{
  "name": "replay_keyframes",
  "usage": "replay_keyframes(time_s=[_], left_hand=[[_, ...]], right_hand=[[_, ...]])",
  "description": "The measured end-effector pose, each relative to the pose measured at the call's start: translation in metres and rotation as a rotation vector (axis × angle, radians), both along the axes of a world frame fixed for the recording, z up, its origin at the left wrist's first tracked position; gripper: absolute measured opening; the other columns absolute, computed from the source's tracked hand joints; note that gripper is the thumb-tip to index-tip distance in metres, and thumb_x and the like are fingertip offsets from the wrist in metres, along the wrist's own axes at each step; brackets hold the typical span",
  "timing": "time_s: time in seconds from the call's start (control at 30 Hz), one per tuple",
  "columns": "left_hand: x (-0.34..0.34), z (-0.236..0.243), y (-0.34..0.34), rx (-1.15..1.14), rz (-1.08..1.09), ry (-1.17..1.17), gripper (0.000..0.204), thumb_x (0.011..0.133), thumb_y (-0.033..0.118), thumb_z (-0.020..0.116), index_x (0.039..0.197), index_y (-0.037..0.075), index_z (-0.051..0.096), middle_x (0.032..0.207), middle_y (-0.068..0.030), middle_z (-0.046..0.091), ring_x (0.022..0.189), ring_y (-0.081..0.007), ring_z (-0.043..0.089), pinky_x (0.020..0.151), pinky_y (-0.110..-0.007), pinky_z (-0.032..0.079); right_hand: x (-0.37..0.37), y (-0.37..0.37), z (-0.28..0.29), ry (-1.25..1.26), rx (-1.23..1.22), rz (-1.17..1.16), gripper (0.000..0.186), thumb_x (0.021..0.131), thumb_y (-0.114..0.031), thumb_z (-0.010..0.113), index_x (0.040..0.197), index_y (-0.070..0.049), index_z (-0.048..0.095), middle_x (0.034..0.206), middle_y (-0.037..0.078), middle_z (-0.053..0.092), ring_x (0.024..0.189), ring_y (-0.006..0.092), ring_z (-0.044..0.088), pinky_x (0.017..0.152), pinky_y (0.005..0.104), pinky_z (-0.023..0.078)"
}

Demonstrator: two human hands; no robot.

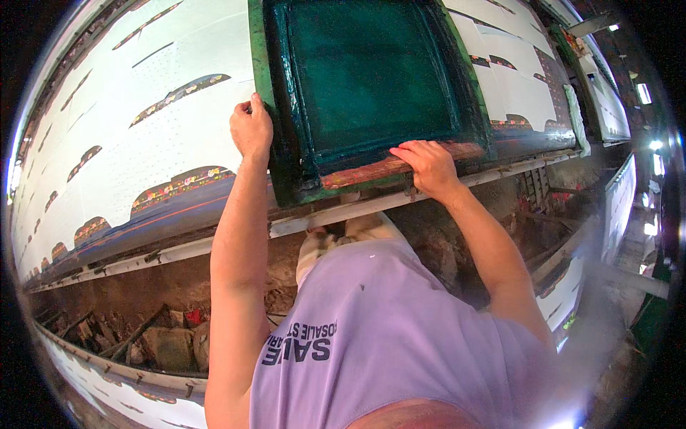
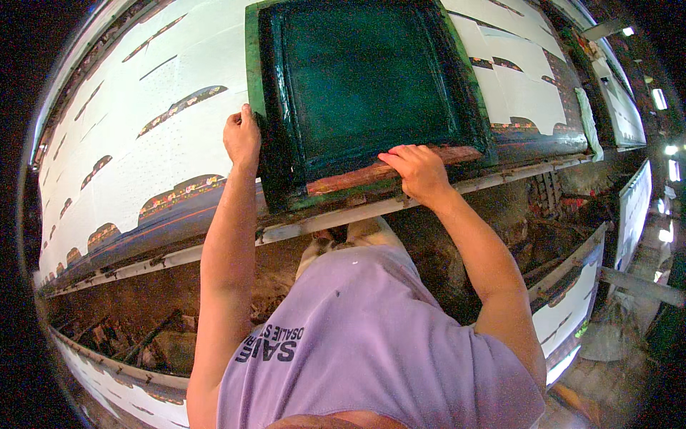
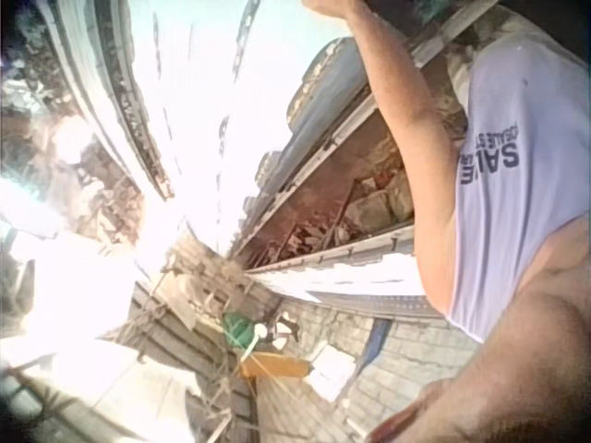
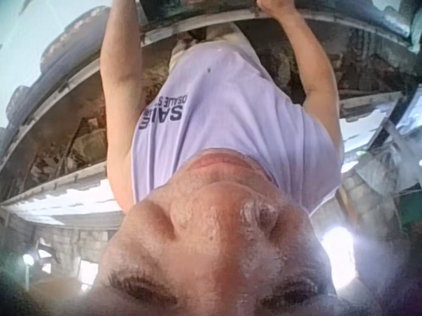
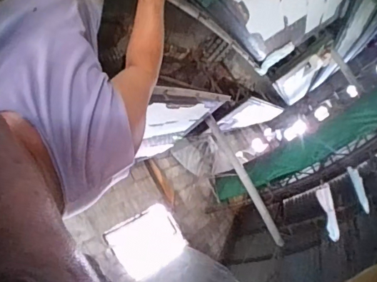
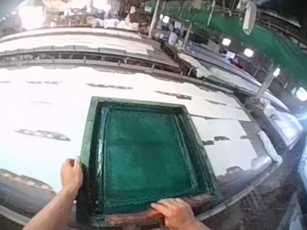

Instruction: The person repeatedly aligns a green screen printing frame over a patterned textile, presses down to transfer ink, and lifts the frame to reveal printed sections. The process is repeated multiple times across the fabric surface.

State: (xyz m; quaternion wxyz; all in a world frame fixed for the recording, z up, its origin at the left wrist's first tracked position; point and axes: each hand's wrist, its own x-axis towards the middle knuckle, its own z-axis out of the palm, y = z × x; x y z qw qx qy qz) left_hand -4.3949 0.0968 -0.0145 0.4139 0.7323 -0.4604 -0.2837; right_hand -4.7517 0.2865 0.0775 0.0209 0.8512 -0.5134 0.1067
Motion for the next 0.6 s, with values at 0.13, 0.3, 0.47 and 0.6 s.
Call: replay_keyframes(time_s=[0.13,0.3,0.47,0.6], left_hand=[[0.004,-0.01,0.0,-0.053,0.017,0.01,0.061,0.109,0.052,0.063,0.12,-0.006,0.077,0.117,-0.0284,0.078,0.113,-0.0438,0.073,0.102,-0.052,0.055],[0.002,-0.011,0.001,-0.051,0.045,0.043,0.054,0.11,0.045,0.065,0.119,-0.007,0.077,0.115,-0.0265,0.077,0.11,-0.041,0.074,0.1,-0.049,0.055],[0.006,-0.008,0.003,-0.04,0.069,0.012,0.051,0.111,0.043,0.065,0.122,-0.005,0.076,0.119,-0.0249,0.076,0.112,-0.038,0.073,0.101,-0.048,0.055],[0.001,-0.004,0.008,-0.023,0.11,-0.038,0.048,0.112,0.042,0.065,0.124,-0.004,0.076,0.12,-0.0232,0.075,0.112,-0.0356,0.072,0.101,-0.047,0.055]], right_hand=[[-0.004,-0.046,-0.008,0.017,-0.06,0.054,0.047,0.086,0.0,0.067,0.129,-0.011,0.078,0.117,0.008,0.075,0.11,0.0286,0.072,0.091,0.0434,0.054],[-0.013,-0.141,-0.009,0.067,-0.09,0.047,0.045,0.088,-0.001,0.066,0.129,-0.014,0.078,0.113,0.007,0.074,0.108,0.0287,0.072,0.089,0.0435,0.055],[-0.018,-0.255,-0.012,0.057,-0.125,0.036,0.04,0.092,-0.003,0.066,0.127,-0.017,0.078,0.111,0.011,0.074,0.104,0.0329,0.074,0.091,0.0476,0.059],[-0.025,-0.335,-0.007,0.111,-0.098,-0.015,0.041,0.094,-0.006,0.067,0.131,-0.018,0.077,0.113,0.012,0.075,0.105,0.036,0.076,0.094,0.0504,0.061]])
